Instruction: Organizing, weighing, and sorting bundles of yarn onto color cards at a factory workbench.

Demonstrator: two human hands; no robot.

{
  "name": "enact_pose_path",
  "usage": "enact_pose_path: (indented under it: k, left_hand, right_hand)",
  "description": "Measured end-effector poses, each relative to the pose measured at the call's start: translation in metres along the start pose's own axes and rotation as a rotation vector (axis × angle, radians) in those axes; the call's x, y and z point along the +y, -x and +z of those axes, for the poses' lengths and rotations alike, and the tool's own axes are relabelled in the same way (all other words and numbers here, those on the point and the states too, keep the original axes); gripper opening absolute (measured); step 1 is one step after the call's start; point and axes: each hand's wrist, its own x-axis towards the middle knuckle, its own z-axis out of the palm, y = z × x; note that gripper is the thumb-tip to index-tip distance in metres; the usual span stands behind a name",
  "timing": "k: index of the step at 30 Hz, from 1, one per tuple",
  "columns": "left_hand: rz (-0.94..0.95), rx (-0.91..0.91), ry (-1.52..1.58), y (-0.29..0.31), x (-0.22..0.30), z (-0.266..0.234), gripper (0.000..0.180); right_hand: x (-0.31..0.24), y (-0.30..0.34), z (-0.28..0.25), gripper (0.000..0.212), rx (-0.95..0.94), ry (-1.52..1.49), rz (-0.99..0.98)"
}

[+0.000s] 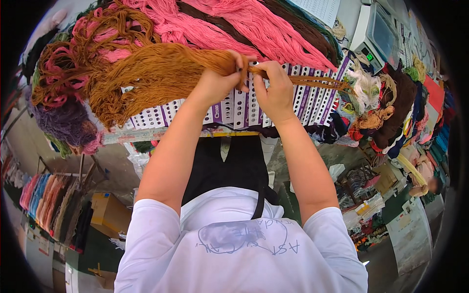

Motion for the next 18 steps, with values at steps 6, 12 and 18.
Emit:
enact_pose_path:
  k: [6, 12, 18]
  left_hand:
    - [0.265, 0.021, -0.324, -0.005, -0.009, -0.001, 0.021]
    - [0.206, 0.219, 0.168, 0.041, 0.044, -0.036, 0.014]
    - [0.057, 0.627, 0.399, 0.09, 0.027, -0.13, 0.006]
  right_hand:
    - [0.009, -0.012, 0.014, 0.022, -0.115, 0.035, -0.018]
    - [0.018, -0.017, 0.012, 0.014, -0.097, -0.057, 0.208]
    - [0.045, -0.01, 0.01, 0.006, -0.095, -0.712, 0.57]
